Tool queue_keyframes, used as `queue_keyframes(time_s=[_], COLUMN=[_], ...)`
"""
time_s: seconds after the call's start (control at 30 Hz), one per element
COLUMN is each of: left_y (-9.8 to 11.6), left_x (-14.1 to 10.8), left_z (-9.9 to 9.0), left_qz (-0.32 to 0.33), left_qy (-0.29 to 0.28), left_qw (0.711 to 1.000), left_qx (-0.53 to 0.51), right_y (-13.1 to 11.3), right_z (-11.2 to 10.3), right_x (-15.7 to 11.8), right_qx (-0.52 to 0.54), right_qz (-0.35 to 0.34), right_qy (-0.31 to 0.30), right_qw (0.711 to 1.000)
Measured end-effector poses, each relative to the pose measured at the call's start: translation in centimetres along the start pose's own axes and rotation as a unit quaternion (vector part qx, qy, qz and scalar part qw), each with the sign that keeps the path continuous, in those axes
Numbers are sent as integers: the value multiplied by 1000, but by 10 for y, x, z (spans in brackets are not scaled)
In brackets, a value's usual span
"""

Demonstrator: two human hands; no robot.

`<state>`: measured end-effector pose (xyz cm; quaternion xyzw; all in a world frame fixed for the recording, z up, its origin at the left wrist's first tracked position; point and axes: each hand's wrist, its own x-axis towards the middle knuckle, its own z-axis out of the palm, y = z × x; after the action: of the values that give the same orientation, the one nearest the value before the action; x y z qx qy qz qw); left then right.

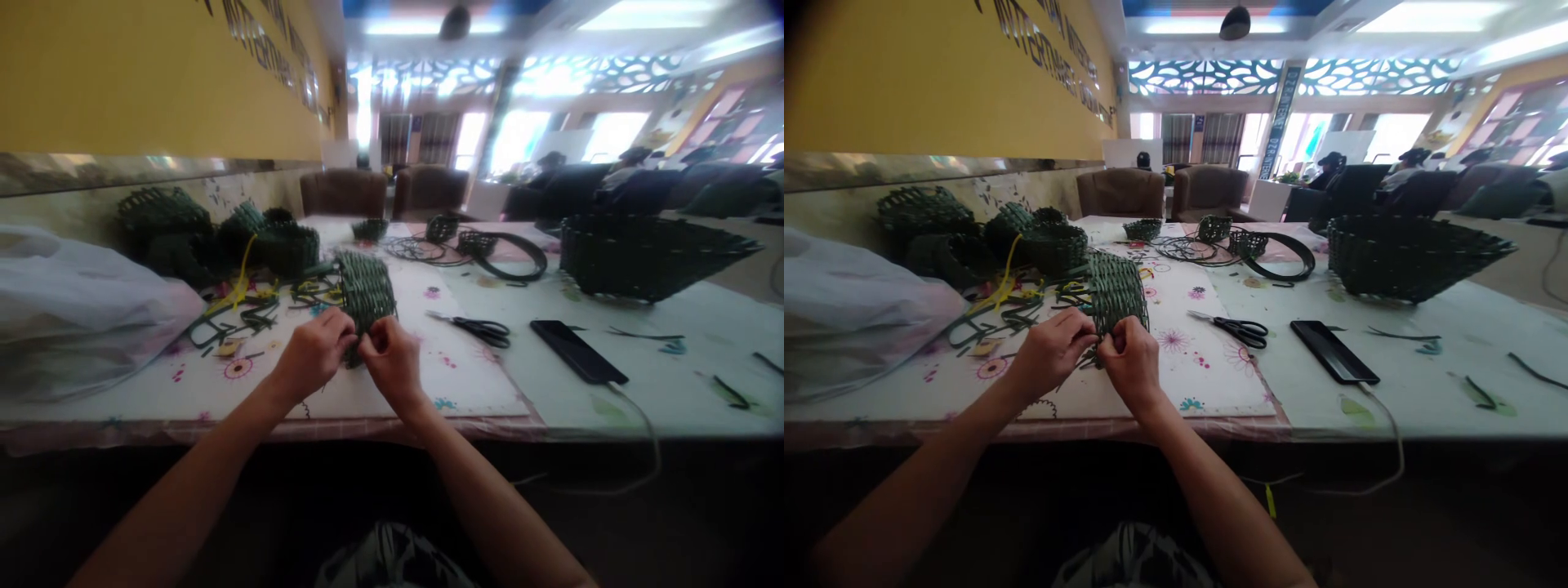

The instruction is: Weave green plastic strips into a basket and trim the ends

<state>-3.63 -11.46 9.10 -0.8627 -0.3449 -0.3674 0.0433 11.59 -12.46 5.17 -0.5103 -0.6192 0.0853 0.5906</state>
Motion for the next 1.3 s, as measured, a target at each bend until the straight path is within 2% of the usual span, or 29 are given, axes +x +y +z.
queue_keyframes(time_s=[0.13, 0.23, 0.47, 0.63, 0.7, 0.77, 0.8, 0.87, 0.93, 0.97, 1.07, 1.13, 1.23, 1.3], left_y=[0, 1, -12, -14, -13, -13, -13, -15, -17, -17, -19, -19, -16, -13], left_x=[-10, -15, -15, -18, -19, -20, -20, -17, -12, -9, 1, 5, 5, 1], left_z=[17, 27, 34, 47, 52, 54, 52, 45, 34, 28, 14, 10, 14, 19], left_qz=[-106, -166, -181, -231, -247, -241, -227, -181, -105, -58, 53, 87, 82, 27], left_qy=[86, 115, 91, 115, 117, 115, 113, 97, 64, 43, -6, -29, -2, 43], left_qw=[984, 961, 928, 863, 845, 855, 872, 924, 975, 991, 998, 993, 996, 998], left_qx=[-118, -190, -314, -435, -460, -446, -419, -322, -184, -115, 28, 67, 35, -22], right_y=[0, 1, 1, 2, 2, 2, 2, 4, 5, 6, 6, 5, 2, 0], right_z=[1, 1, -1, -1, -2, -3, -4, -6, -7, -8, -9, -9, -9, -9], right_x=[1, 3, 5, 6, 6, 7, 7, 8, 8, 8, 8, 9, 9, 9], right_qx=[7, 5, 6, 9, 6, 5, 7, 9, 5, 2, 1, 6, 6, 2], right_qz=[4, 2, 4, 10, 13, 12, 11, 13, 17, 20, 29, 32, 34, 36], right_qy=[-8, -10, -10, -14, -17, -19, -21, -24, -23, -21, -22, -26, -28, -28], right_qw=[1000, 1000, 1000, 1000, 1000, 1000, 1000, 1000, 1000, 1000, 999, 999, 999, 999])
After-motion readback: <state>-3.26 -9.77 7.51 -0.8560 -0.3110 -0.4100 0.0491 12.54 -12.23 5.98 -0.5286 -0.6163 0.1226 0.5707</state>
